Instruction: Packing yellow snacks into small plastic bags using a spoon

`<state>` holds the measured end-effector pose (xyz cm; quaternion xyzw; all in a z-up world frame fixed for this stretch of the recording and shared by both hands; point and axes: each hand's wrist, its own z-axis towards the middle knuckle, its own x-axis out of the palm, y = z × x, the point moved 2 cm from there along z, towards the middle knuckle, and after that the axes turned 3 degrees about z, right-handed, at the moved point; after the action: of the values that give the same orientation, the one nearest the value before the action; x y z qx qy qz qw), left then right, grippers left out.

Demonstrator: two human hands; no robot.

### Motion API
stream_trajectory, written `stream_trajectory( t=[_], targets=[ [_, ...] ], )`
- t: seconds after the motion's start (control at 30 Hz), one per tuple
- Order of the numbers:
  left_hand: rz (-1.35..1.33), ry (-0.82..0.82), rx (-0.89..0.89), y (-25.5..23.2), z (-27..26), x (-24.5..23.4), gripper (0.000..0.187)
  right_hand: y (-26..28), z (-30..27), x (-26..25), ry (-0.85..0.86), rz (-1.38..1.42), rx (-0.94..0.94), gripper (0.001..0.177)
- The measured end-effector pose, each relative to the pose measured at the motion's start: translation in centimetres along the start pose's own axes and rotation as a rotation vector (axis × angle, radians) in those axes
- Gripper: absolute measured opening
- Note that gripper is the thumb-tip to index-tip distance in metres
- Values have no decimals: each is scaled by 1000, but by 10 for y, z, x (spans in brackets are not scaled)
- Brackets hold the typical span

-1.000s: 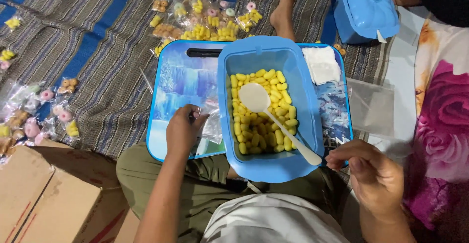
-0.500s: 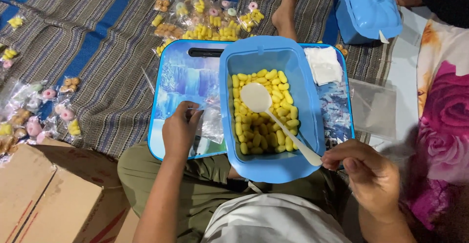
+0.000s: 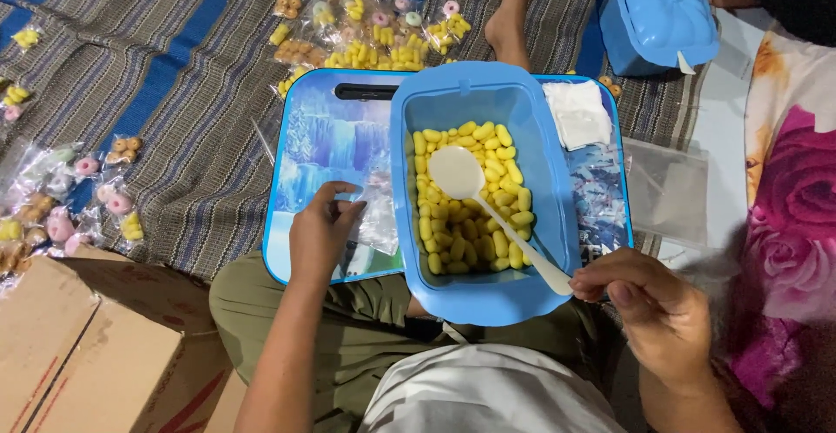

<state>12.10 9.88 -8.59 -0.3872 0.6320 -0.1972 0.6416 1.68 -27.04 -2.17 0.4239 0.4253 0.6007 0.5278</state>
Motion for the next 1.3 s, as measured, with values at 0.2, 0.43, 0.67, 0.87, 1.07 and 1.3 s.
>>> stream_trajectory(
  t=[0.2,0.43,0.67,0.87,1.07,1.3],
  targets=[
    [65,10,63,1,-3,1,36,0,1,0,9,-58,-14,23],
    [209,-69,228,7,-1,9,31,1,0,2,-3,-48,5,22],
    [153,-197,369,5,1,13,13,-3,1,-1,12,-82,14,21],
    [-469,-49,273,26,11,19,9,1,8,4,33,-125,13,23],
    [-1081,-88,-5,14,4,3,5,-4,24,9,70,-78,46,23],
    [-1290,-144,-19,-7,-26,1,17,-17,85,30,-5,-549,-41,36]
  ],
)
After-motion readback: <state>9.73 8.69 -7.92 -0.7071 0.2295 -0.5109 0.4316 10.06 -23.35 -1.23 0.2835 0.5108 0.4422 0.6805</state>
